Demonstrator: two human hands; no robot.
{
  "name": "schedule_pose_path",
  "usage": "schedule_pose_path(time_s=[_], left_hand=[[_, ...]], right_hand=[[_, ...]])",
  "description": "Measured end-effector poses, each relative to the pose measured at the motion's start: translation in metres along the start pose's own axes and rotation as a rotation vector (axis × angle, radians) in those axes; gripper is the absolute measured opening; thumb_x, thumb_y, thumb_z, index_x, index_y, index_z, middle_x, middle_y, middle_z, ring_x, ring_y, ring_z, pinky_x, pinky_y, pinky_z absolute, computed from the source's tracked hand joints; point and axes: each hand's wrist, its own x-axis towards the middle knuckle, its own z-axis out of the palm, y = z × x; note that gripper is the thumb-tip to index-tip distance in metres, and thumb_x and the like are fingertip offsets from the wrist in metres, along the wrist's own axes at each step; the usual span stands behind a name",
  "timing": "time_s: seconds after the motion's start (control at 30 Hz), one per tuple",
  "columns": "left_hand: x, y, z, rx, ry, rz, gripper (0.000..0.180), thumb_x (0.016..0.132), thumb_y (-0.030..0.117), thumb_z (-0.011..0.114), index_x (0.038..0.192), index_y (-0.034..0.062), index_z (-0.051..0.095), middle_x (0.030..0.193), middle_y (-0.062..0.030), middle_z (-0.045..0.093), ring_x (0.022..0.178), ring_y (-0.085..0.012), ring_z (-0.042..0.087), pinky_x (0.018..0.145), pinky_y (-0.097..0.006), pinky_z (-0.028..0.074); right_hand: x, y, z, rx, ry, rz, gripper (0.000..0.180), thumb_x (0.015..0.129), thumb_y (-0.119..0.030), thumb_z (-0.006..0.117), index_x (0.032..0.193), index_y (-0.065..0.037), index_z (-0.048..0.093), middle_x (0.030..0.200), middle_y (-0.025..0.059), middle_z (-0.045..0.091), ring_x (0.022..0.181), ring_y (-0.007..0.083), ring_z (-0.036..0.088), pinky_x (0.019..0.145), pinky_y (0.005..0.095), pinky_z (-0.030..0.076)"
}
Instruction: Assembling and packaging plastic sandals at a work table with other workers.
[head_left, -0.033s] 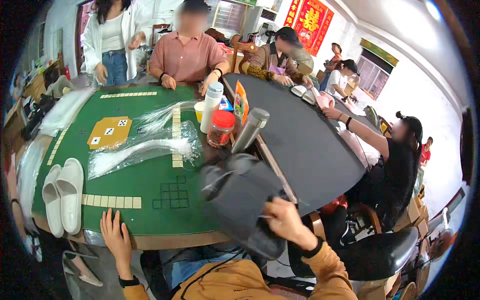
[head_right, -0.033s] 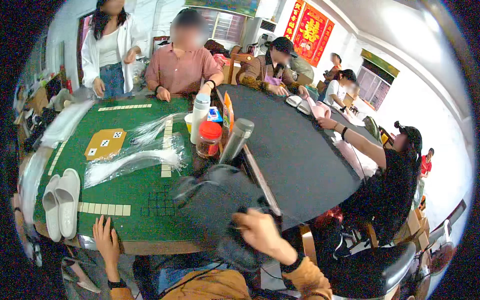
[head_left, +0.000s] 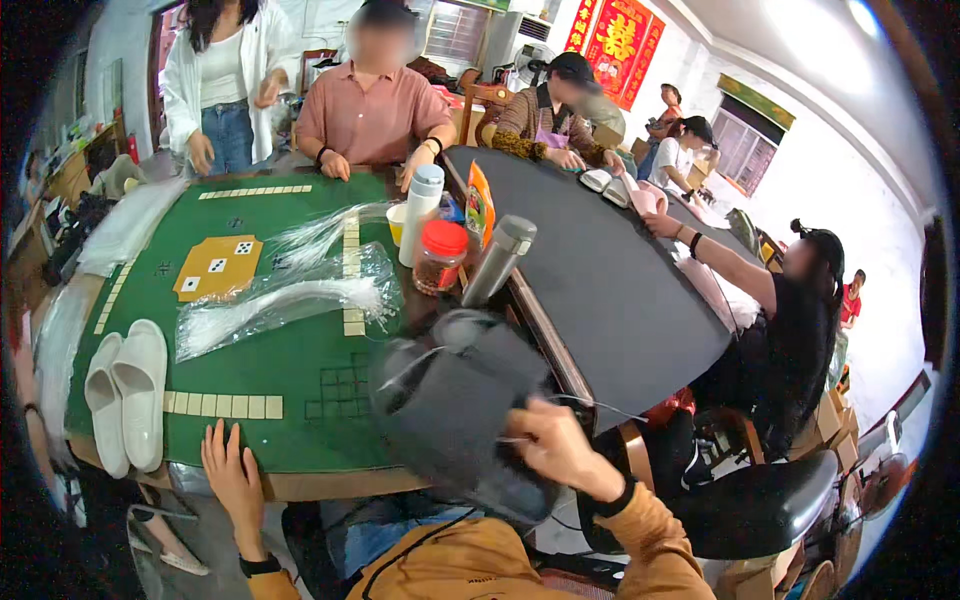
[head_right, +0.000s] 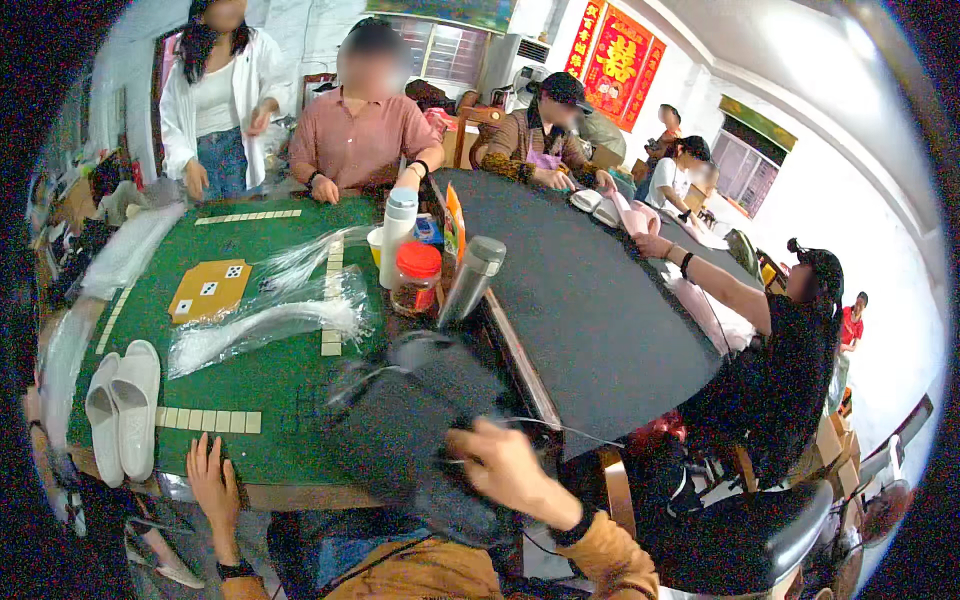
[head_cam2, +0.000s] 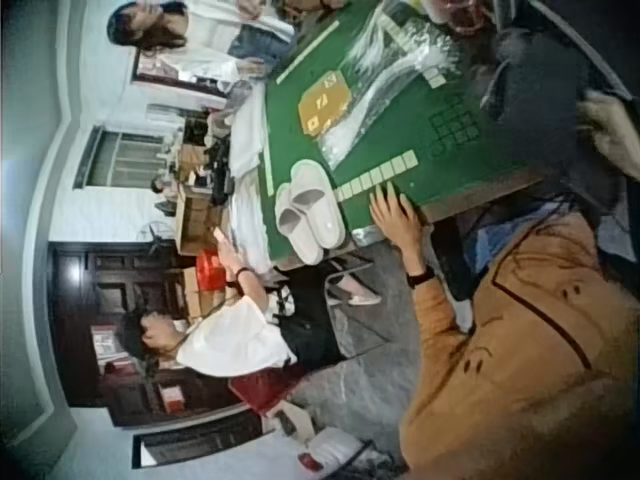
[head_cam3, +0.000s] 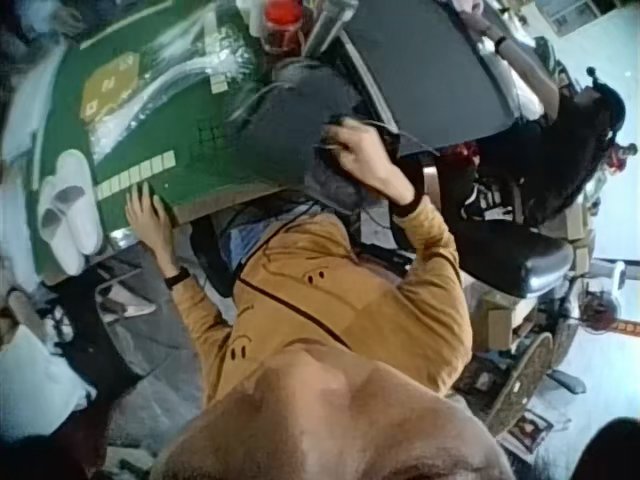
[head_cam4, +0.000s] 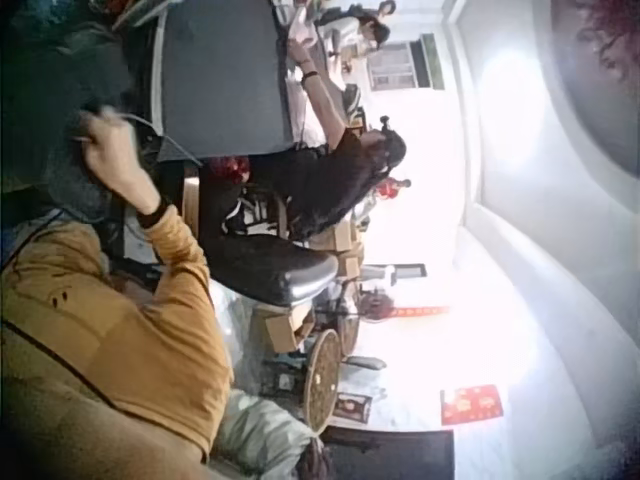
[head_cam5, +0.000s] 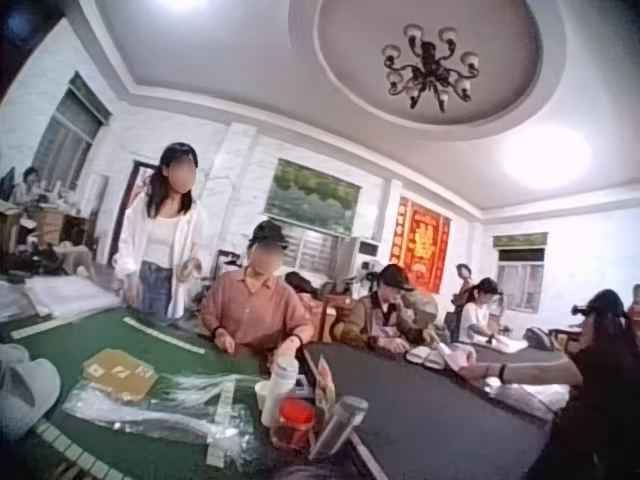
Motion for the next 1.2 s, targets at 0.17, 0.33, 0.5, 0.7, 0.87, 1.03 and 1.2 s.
schedule_pose_path(time_s=[0.17,0.33,0.5,0.7,0.87,1.03,1.2], left_hand=[[0.005,0.003,0.005,0.025,0.01,0.02,0.039,0.096,0.012,0.051,0.133,0.005,0.057,0.147,-0.0142,0.047,0.139,-0.0375,0.038,0.118,-0.051,0.026],[0.007,0.012,0.001,0.032,-0.011,0.005,0.038,0.096,0.012,0.051,0.133,0.0046,0.058,0.147,-0.0144,0.047,0.139,-0.0374,0.038,0.117,-0.051,0.027],[0.004,0.01,0.0,0.03,-0.018,-0.006,0.038,0.097,0.012,0.05,0.133,0.0041,0.057,0.147,-0.0145,0.047,0.139,-0.0368,0.037,0.117,-0.052,0.027],[0.004,0.006,-0.003,0.022,-0.023,0.02,0.039,0.097,0.011,0.051,0.135,0.0035,0.055,0.147,-0.0154,0.046,0.138,-0.0375,0.038,0.116,-0.052,0.026],[-0.004,0.05,-0.016,-0.221,-0.047,-0.063,0.04,0.095,0.004,0.051,0.135,0.001,0.054,0.146,-0.0183,0.044,0.139,-0.0374,0.037,0.115,-0.048,0.029],[-0.004,0.114,-0.033,-0.339,0.023,0.012,0.039,0.089,-0.002,0.056,0.128,-0.0015,0.058,0.128,-0.0193,0.053,0.121,-0.0367,0.05,0.103,-0.045,0.039],[-0.014,0.164,-0.033,-0.45,-0.149,0.158,0.045,0.087,0.012,0.066,0.131,0.004,0.057,0.122,-0.0208,0.053,0.114,-0.0384,0.051,0.098,-0.047,0.042]], right_hand=[[0.036,-0.037,0.063,0.206,-0.076,-0.105,0.029,0.083,-0.003,0.064,0.112,-0.003,0.067,0.08,0.0168,0.057,0.075,0.0366,0.061,0.068,0.0454,0.049],[0.063,-0.041,0.134,0.342,-0.09,-0.074,0.039,0.09,-0.002,0.056,0.129,-0.004,0.058,0.094,0.0222,0.056,0.086,0.0432,0.059,0.076,0.0465,0.049],[0.057,-0.039,0.151,0.347,-0.23,-0.038,0.046,0.093,-0.002,0.051,0.139,-0.005,0.05,0.135,0.0313,0.047,0.112,0.0476,0.056,0.092,0.0449,0.049],[0.032,-0.027,0.108,0.318,-0.037,0.024,0.045,0.094,-0.002,0.052,0.139,-0.006,0.05,0.144,0.0219,0.046,0.115,0.0427,0.058,0.093,0.0436,0.052],[0.002,-0.015,0.113,0.109,0.068,0.159,0.042,0.091,-0.002,0.055,0.132,-0.006,0.054,0.137,0.0195,0.051,0.098,0.04,0.065,0.08,0.0449,0.056],[-0.005,-0.008,0.136,-0.139,0.135,0.095,0.034,0.092,-0.004,0.058,0.126,-0.004,0.058,0.131,0.0175,0.056,0.094,0.0386,0.066,0.077,0.0432,0.056],[-0.007,-0.001,0.13,-0.029,0.149,0.171,0.032,0.092,-0.008,0.058,0.125,-0.007,0.058,0.116,0.0155,0.06,0.077,0.0371,0.069,0.065,0.0449,0.058]])
